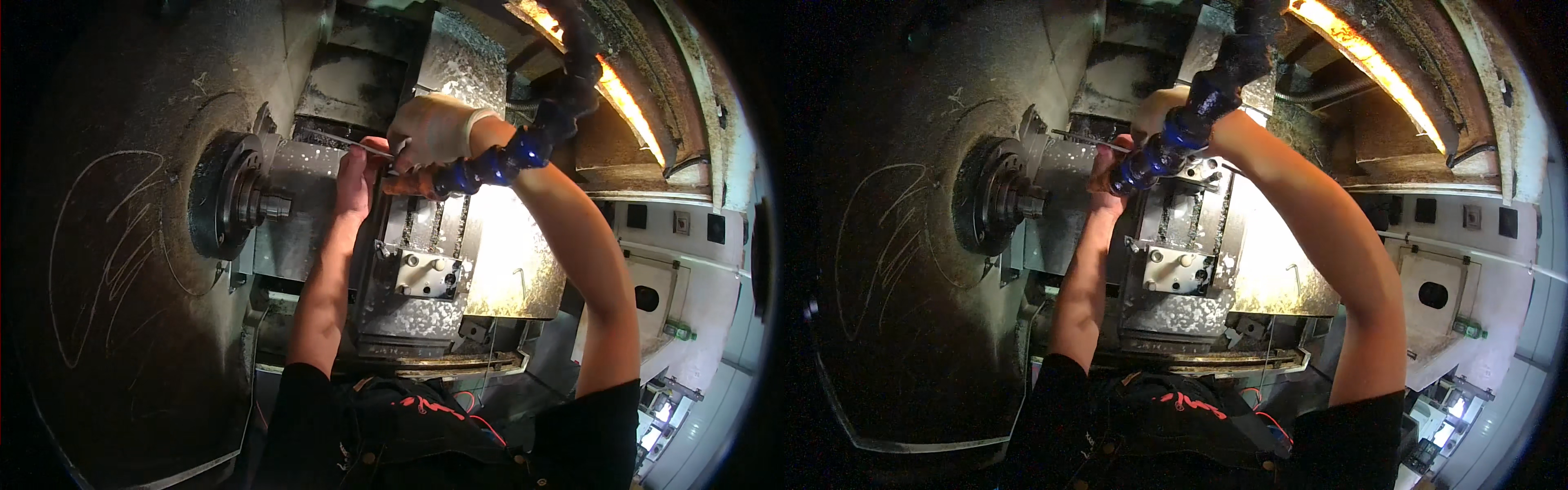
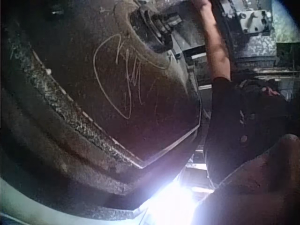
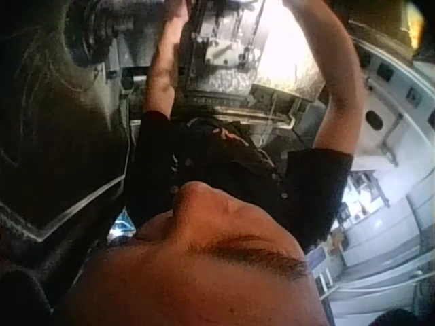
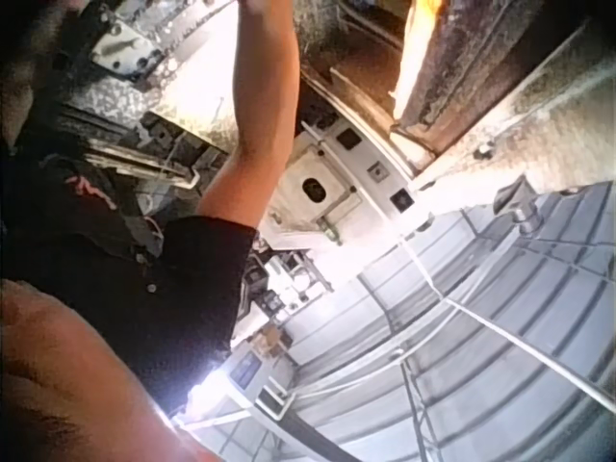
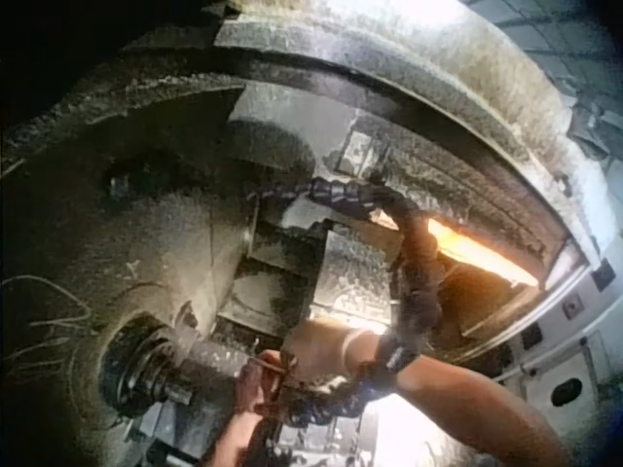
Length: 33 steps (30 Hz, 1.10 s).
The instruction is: The person uses a screwdriver to tighten and adjust components on a metalworking machine. They repeatedly insert the screwdriver into a small slot, turn it, and reposition the tool to secure parts of the machine's fixture.
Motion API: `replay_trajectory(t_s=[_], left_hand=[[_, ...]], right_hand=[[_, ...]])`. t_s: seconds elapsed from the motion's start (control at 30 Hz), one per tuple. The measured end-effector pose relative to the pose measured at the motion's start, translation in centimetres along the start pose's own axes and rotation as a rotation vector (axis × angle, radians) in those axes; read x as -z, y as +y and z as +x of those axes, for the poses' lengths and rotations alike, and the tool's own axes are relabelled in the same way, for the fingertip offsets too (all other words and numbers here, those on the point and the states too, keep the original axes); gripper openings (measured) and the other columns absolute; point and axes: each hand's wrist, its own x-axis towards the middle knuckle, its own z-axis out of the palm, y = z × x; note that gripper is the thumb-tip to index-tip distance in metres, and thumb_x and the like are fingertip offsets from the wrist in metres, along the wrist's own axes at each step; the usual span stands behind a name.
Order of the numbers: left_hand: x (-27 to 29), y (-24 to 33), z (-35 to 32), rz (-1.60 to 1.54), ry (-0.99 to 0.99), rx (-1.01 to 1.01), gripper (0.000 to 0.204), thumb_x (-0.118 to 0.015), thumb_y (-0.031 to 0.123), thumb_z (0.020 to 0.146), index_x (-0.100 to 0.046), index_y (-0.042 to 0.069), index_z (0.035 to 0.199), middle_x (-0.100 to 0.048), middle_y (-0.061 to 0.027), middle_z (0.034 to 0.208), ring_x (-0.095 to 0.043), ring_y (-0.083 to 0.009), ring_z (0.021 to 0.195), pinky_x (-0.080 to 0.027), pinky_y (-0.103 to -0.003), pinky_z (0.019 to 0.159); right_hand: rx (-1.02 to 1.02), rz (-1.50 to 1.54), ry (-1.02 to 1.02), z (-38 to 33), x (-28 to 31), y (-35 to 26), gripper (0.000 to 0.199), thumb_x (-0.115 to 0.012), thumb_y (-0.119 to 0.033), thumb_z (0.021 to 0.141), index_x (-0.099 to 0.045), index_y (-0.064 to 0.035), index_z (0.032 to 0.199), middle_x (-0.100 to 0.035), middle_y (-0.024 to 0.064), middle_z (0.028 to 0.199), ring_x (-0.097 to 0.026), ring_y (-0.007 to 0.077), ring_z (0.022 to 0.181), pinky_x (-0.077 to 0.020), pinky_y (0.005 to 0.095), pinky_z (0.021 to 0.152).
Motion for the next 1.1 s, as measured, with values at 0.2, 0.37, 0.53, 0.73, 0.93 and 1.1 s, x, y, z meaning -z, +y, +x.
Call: replay_trajectory(t_s=[0.2,0.37,0.53,0.73,0.93,1.1], left_hand=[[0.8,-0.9,0.5,0.026,-0.035,-0.105,0.054,-0.04,0.053,0.089,-0.057,0.003,0.089,-0.058,-0.0074,0.091,-0.054,-0.0164,0.088,-0.04,-0.031,0.084],[0.4,-0.7,1.0,0.038,-0.033,-0.099,0.05,-0.039,0.049,0.091,-0.056,0.002,0.084,-0.056,-0.0073,0.087,-0.052,-0.0159,0.086,-0.039,-0.031,0.081],[-0.8,-0.1,0.7,0.025,0.025,-0.073,0.043,-0.042,0.043,0.093,-0.056,0.004,0.08,-0.055,-0.004,0.082,-0.051,-0.0128,0.079,-0.039,-0.028,0.074],[-0.8,0.1,0.6,-0.164,0.206,0.157,0.042,-0.041,0.041,0.094,-0.055,0.004,0.08,-0.056,-0.004,0.08,-0.052,-0.0134,0.076,-0.041,-0.029,0.072],[-0.3,-0.2,1.1,-0.181,0.291,0.245,0.049,-0.038,0.043,0.094,-0.056,0.001,0.076,-0.057,-0.008,0.081,-0.054,-0.017,0.077,-0.043,-0.031,0.073],[-1.6,1.0,0.4,-0.119,0.401,0.301,0.047,-0.038,0.043,0.094,-0.055,0.003,0.076,-0.056,-0.0072,0.08,-0.053,-0.0168,0.077,-0.042,-0.032,0.074]], right_hand=[[0.389,-0.432,0.321,4.1,3.9,-4.3,0.043,-0.061,-0.025,0.074,-0.055,-0.0195,0.116,-0.05,0.0054,0.125,-0.043,0.0214,0.121,-0.0354,0.0346,0.1],[0.761,-0.595,0.31,7.5,3.5,-3.9,0.043,-0.061,-0.021,0.069,-0.057,-0.0195,0.111,-0.045,-0.0004,0.131,-0.037,0.0188,0.126,-0.0312,0.0377,0.104],[0.748,-0.43,0.294,7.5,2.9,-1.9,0.037,-0.062,-0.019,0.07,-0.06,-0.0192,0.106,-0.049,0.0011,0.126,-0.038,0.0201,0.125,-0.0295,0.037,0.105],[0.594,-0.375,0.351,5.9,3.7,0.5,0.032,-0.064,-0.021,0.066,-0.063,-0.0129,0.097,-0.056,0.005,0.112,-0.047,0.026,0.11,-0.0369,0.0383,0.096],[0.612,-0.224,0.576,5.2,1.9,4.2,0.031,-0.067,-0.018,0.06,-0.063,-0.0088,0.089,-0.058,0.008,0.097,-0.052,0.028,0.095,-0.0427,0.0385,0.084],[0.64,-0.093,0.693,6.2,0.2,4.7,0.025,-0.067,-0.016,0.059,-0.063,-0.0064,0.082,-0.06,0.0092,0.086,-0.054,0.0291,0.09,-0.0448,0.039,0.079]])
